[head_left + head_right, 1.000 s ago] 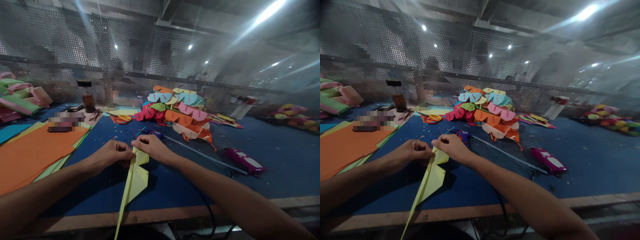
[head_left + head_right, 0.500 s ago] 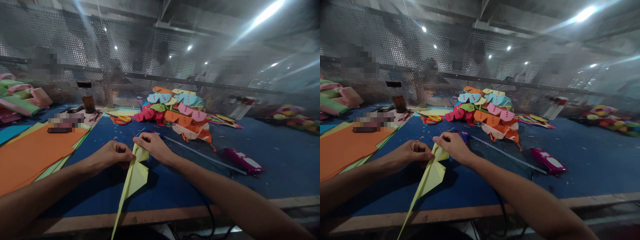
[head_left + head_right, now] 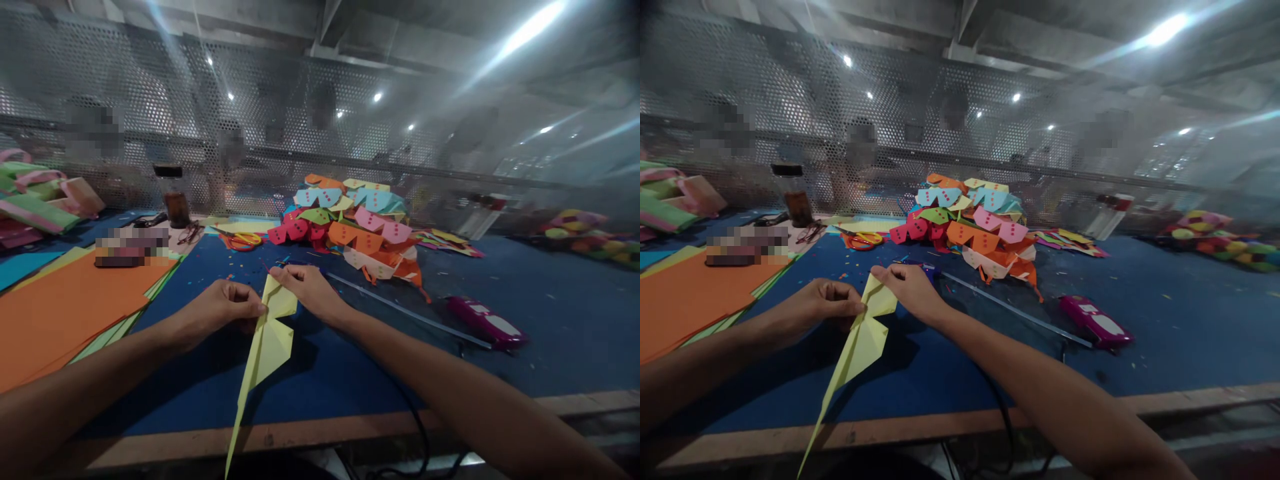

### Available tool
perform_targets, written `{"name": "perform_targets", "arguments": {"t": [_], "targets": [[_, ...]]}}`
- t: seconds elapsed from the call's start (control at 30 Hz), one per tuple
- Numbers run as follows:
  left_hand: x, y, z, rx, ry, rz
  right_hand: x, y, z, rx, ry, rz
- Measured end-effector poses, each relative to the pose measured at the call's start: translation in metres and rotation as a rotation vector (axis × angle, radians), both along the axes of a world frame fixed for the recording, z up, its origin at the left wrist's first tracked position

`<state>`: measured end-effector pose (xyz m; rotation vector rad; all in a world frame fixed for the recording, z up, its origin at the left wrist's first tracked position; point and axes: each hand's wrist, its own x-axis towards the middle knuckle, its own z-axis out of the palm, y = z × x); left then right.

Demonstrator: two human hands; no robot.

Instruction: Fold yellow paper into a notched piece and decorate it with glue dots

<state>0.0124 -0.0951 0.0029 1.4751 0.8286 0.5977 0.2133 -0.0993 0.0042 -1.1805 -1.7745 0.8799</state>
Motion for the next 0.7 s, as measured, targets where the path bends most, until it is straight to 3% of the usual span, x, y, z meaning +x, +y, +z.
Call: {"name": "perform_targets", "arguments": {"t": [0.57,0.7], "targets": [[-0.0003,0.0001,-0.0008,0.013,-0.004,0.019,0.0002,-0.001,0.0033,0.006,0.0,-0.079],[-0.0003,0.0016,-0.0034,0.006,0.015,0.022,-0.0011,-0.0049,0.0057,-0.04,-0.015,-0.006]]}}
